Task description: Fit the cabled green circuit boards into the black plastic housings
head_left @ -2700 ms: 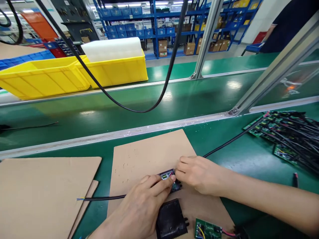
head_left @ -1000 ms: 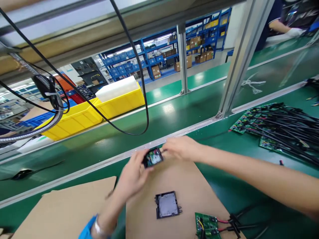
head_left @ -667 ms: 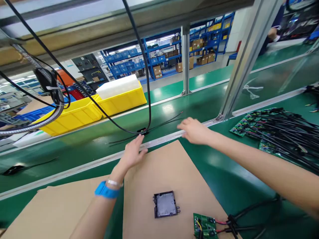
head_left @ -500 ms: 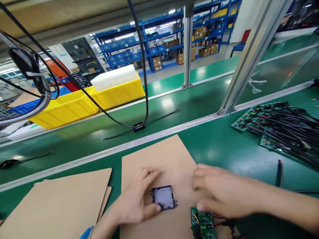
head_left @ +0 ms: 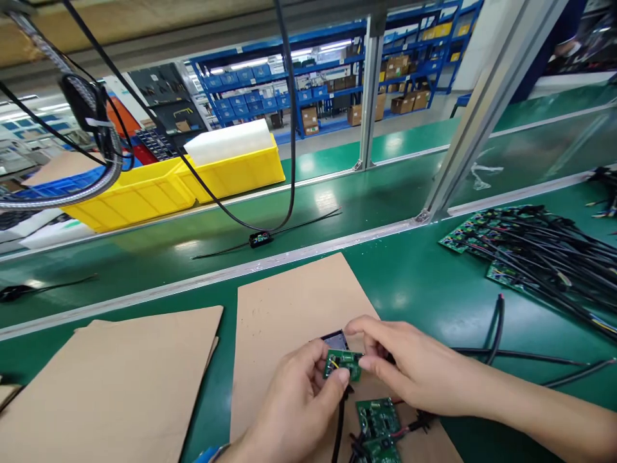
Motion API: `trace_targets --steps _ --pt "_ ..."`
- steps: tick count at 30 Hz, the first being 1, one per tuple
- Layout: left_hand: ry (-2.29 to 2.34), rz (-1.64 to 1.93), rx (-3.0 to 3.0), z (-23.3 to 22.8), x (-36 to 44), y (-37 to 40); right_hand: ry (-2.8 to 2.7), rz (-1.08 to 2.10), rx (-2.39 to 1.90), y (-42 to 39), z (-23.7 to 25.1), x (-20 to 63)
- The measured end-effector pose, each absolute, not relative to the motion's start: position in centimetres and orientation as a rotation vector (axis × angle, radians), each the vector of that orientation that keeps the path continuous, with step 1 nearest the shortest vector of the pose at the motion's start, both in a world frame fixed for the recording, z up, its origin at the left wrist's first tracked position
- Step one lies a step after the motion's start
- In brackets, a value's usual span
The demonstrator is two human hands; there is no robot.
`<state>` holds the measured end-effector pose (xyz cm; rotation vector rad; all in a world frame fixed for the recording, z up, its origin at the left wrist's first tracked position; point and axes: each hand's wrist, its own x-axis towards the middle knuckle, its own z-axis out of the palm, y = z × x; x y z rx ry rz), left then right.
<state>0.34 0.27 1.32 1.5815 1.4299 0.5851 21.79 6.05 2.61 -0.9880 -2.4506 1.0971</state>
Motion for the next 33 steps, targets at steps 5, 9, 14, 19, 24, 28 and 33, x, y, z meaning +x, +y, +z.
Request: trace_targets --steps 5,9,14,19,24,28,33 --pt "1.384 0.728 1.225 0.5 1.1 0.8 -2.644 0.582 -1.196 5.6 1.9 18.2" --pt "1.290 0.904 0.976 0.7 1.7 1.4 -2.754 -0.086 -1.004 4.5 2.0 15.2" --pt "1.197 0.780 0.718 1.7 -0.3 1.4 -2.822 0.068 -0.615 6.7 3.6 16.3" --pt "1.403 0.510 1.337 2.3 -3.8 1.2 -2.910 0.365 -0.479 10.3 2.3 17.6" --pt "1.565 0.402 1.925 0.3 -4.6 1.1 -2.949 0.568 -0.339 11.9 0.4 16.9" --pt "1.501 0.445 2.024 -1.1 -4.5 1.0 -2.956 0.559 -0.256 12.3 0.1 16.8" --pt "1.524 0.322 2.043 -1.7 -4.1 1.6 -3.004 0.498 -0.339 11.8 -0.6 17.0"
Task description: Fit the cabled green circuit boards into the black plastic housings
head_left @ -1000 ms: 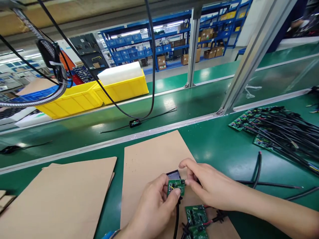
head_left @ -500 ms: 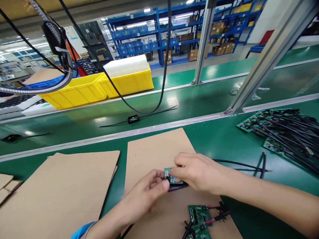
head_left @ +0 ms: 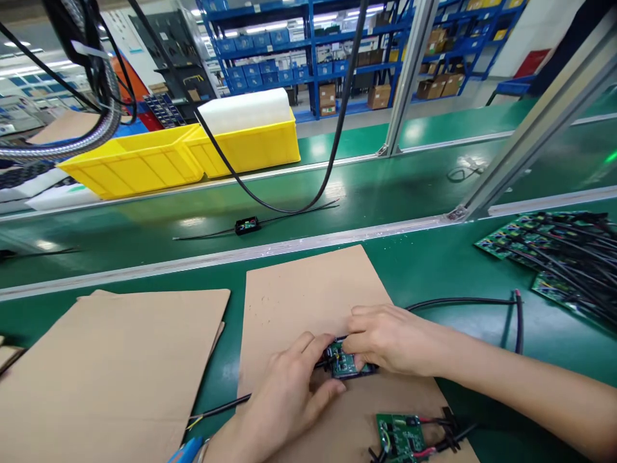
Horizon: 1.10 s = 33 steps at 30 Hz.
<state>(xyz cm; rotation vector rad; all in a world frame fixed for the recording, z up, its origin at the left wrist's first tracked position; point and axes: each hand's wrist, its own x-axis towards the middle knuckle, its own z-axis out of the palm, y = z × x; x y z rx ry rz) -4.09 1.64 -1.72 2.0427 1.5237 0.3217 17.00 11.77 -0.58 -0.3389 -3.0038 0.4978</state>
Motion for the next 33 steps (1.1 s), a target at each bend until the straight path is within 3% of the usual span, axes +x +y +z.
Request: trace_targets --steps 4,15,23,28,33 --pt "1.501 0.345 2.001 -1.7 -3.9 1.9 -2.992 0.375 -0.433 10.8 -1.4 16.9" --pt "1.420 0.350 2.028 -1.8 -4.6 1.8 -2.987 0.466 -0.645 9.9 -1.4 16.2" --pt "1.456 0.226 2.819 -2.1 -5.0 0.6 -2.938 0.481 -0.611 9.8 -2.0 16.0" --pt "1.617 0.153 2.899 -2.4 -3.9 0.3 -2.864 0.482 -0.638 9.6 -2.4 16.4" --pt "1.635 -0.155 3.034 -3.0 -3.3 -0.4 -2.816 0.516 -0.611 9.8 -2.4 16.5"
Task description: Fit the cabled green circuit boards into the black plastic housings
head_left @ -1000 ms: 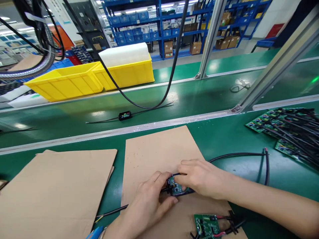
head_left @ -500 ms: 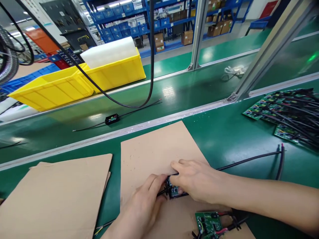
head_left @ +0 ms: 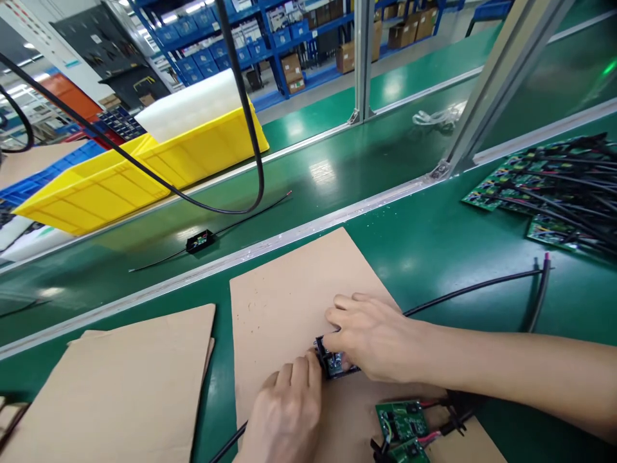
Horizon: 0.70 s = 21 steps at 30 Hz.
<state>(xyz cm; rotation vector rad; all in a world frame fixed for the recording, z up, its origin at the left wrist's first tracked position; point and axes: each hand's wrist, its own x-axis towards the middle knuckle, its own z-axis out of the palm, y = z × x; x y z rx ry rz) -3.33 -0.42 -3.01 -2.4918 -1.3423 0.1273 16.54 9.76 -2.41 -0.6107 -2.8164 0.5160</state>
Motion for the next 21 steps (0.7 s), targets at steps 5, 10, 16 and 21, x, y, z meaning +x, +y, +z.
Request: trace_targets --steps 5,10,16,21 --pt "-1.421 0.267 -2.337 -3.4 -1.5 -0.2 -2.851 0.479 -0.549 9.7 -2.0 16.4" --pt "-1.506 0.203 -2.511 -2.3 -1.8 0.9 -2.874 0.403 -0.568 8.1 -1.4 15.9" --pt "-1.600 -0.268 -2.702 -2.6 -3.7 1.5 -2.994 0.362 -0.544 6.9 -1.4 14.9" --pt "-1.561 -0.335 -2.825 -2.9 -4.8 1.8 -2.907 0.514 -0.580 8.7 -0.1 15.7"
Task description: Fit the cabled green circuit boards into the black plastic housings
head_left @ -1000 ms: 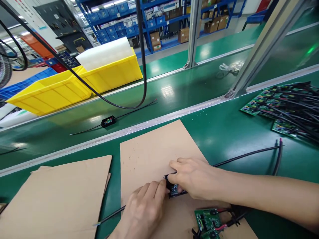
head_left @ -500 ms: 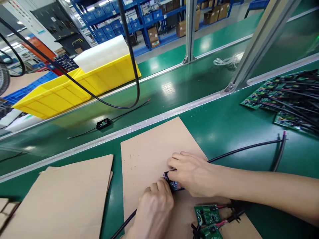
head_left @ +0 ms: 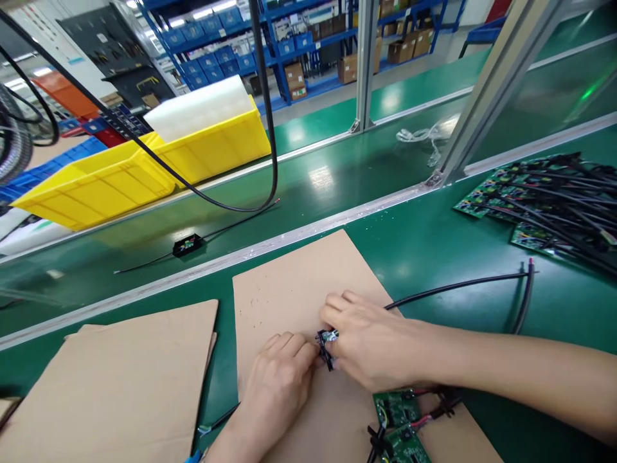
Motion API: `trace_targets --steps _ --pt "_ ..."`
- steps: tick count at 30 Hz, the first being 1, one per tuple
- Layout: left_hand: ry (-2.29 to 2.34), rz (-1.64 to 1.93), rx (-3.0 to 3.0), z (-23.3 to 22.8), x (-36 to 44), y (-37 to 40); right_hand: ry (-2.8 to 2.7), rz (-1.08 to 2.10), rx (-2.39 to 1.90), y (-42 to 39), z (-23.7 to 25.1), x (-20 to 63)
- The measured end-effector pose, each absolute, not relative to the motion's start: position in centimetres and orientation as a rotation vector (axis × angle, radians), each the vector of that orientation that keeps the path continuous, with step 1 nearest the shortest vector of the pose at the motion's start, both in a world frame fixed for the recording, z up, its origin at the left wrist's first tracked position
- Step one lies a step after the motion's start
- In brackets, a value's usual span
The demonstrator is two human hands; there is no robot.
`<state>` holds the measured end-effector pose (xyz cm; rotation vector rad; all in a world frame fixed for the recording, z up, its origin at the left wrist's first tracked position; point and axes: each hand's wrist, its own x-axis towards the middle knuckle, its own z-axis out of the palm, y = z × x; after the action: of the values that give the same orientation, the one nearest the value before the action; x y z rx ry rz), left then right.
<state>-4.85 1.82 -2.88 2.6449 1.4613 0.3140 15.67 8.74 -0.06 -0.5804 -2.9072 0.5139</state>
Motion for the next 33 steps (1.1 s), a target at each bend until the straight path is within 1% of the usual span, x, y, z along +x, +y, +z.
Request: trace_targets --steps 3,6,12,16,21,25,27,29,33 --pt "1.481 0.314 2.503 -2.2 -5.1 1.6 -2.842 0.593 -0.662 10.0 0.1 16.4" --pt "1.411 0.326 2.455 -1.7 -5.0 1.4 -2.882 0.598 -0.705 10.6 -0.4 16.5" --pt "1.272 0.404 2.640 -2.6 -4.8 1.6 -2.919 0.434 -0.696 10.3 -1.1 16.3" --pt "1.204 0.421 2.642 -3.2 -5.0 1.7 -2.884 0.425 -0.676 9.9 -1.7 16.2" --pt "1.203 0.447 2.564 -2.2 -4.9 2.4 -2.813 0.607 -0.757 10.0 -2.2 15.9" --pt "1.299 0.368 2.507 -0.2 -3.7 2.2 -2.727 0.850 -0.698 10.6 -0.7 17.8" --pt "1.256 0.370 2.556 0.4 -2.9 1.9 -2.667 0.865 -0.702 10.8 0.2 19.4" --pt "1.147 0.310 2.631 0.3 -2.3 1.6 -2.657 0.831 -0.812 10.6 0.7 20.9" --pt "1.023 0.167 2.757 -1.5 -2.0 1.9 -2.681 0.862 -0.974 9.8 0.0 21.5"
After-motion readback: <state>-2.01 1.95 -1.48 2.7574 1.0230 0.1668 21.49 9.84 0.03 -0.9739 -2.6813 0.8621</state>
